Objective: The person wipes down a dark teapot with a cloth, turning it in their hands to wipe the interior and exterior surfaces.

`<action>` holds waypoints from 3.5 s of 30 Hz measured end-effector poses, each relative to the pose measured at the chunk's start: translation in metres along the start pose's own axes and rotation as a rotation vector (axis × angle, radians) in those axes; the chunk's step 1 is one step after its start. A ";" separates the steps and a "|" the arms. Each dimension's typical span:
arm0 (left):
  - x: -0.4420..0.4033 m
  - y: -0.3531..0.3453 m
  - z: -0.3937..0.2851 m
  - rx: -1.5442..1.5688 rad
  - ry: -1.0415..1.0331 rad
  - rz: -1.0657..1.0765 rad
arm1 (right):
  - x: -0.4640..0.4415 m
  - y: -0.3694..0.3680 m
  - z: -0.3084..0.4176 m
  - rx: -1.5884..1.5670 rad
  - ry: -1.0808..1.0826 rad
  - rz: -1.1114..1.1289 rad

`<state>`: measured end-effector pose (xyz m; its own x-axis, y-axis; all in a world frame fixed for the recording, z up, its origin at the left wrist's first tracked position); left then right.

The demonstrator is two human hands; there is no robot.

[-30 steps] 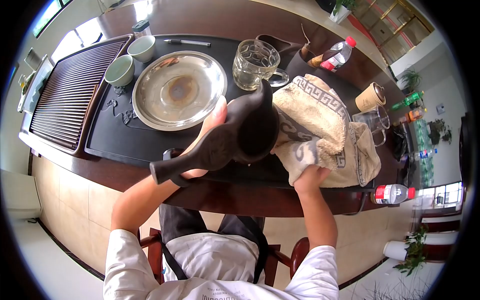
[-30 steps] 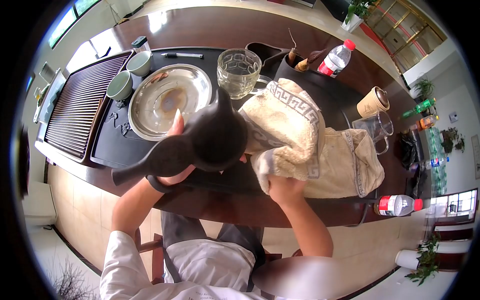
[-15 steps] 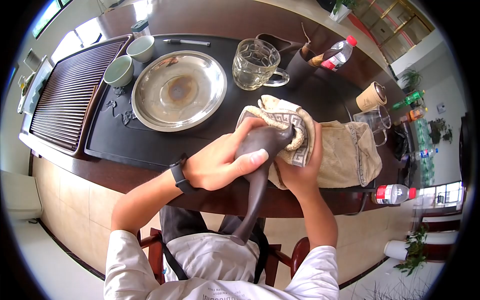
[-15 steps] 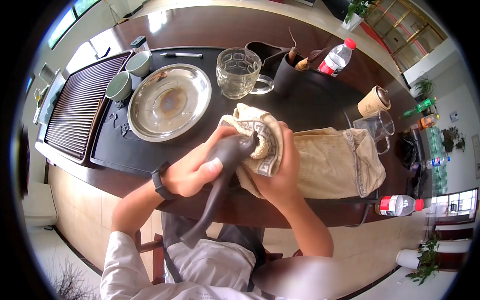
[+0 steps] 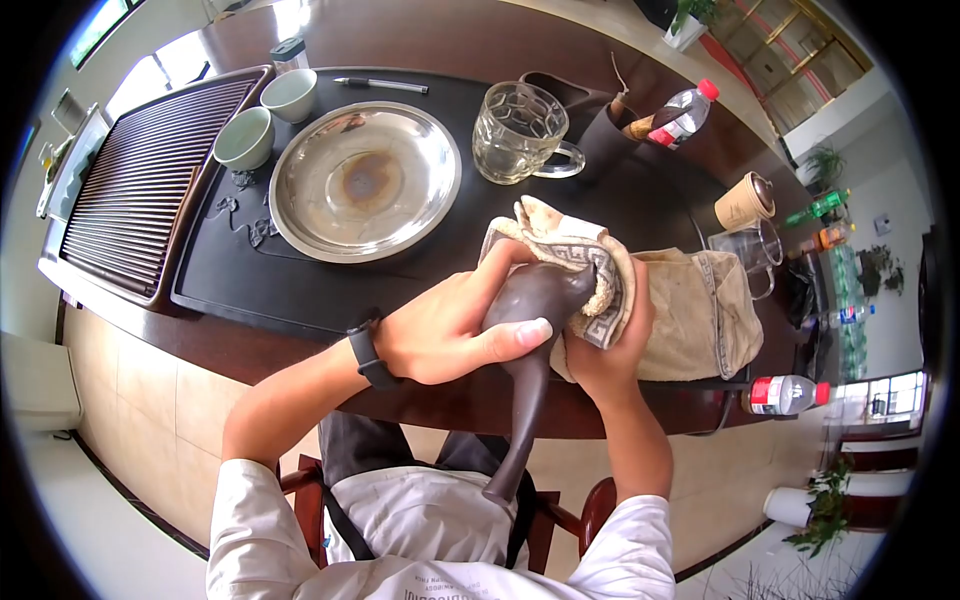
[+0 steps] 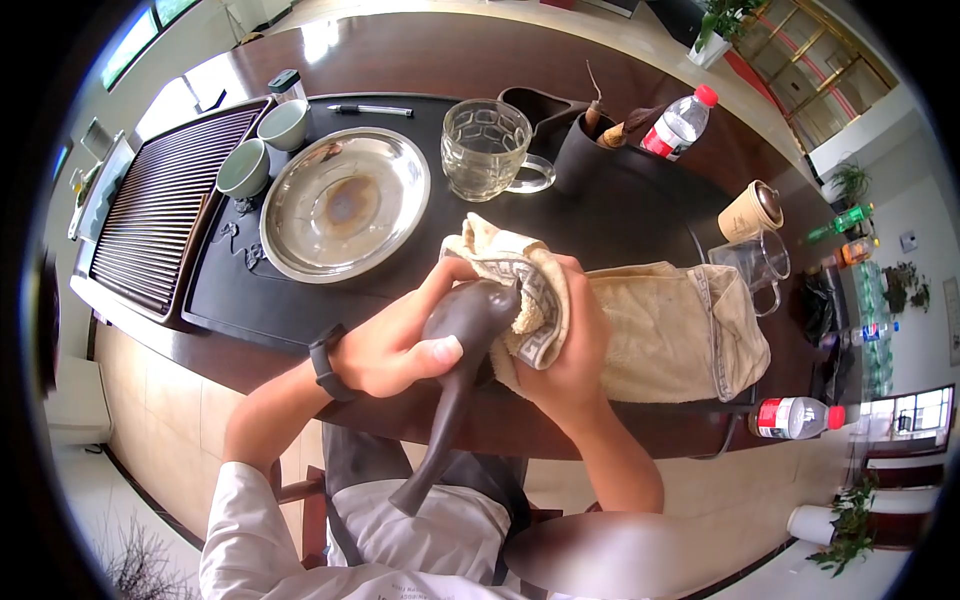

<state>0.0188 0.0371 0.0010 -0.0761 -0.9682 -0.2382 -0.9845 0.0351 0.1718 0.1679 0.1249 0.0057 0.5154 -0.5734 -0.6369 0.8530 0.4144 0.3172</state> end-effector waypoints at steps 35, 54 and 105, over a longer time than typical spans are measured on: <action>-0.006 0.000 0.021 1.576 0.038 0.106 | 0.025 0.000 -0.003 -0.536 -0.214 -0.044; 0.001 -0.007 0.007 0.108 -0.112 0.024 | 0.010 -0.008 -0.004 -0.277 -0.102 0.068; -0.001 -0.007 0.001 0.305 -0.207 -0.035 | -0.004 -0.001 0.013 -0.009 0.069 -0.100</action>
<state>0.0260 0.0382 -0.0014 -0.0408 -0.9008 -0.4324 -0.9866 0.1047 -0.1250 0.1655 0.1176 0.0173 0.4209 -0.5622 -0.7119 0.8989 0.3641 0.2438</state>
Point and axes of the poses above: each hand's wrist, its own x-axis away from the middle knuckle, its own y-axis out of the back of the hand, z = x × y, the point moved 3 cm from there along -x, towards the middle knuckle, and after that the axes turned 2 degrees about -z, right-handed, at the moved point
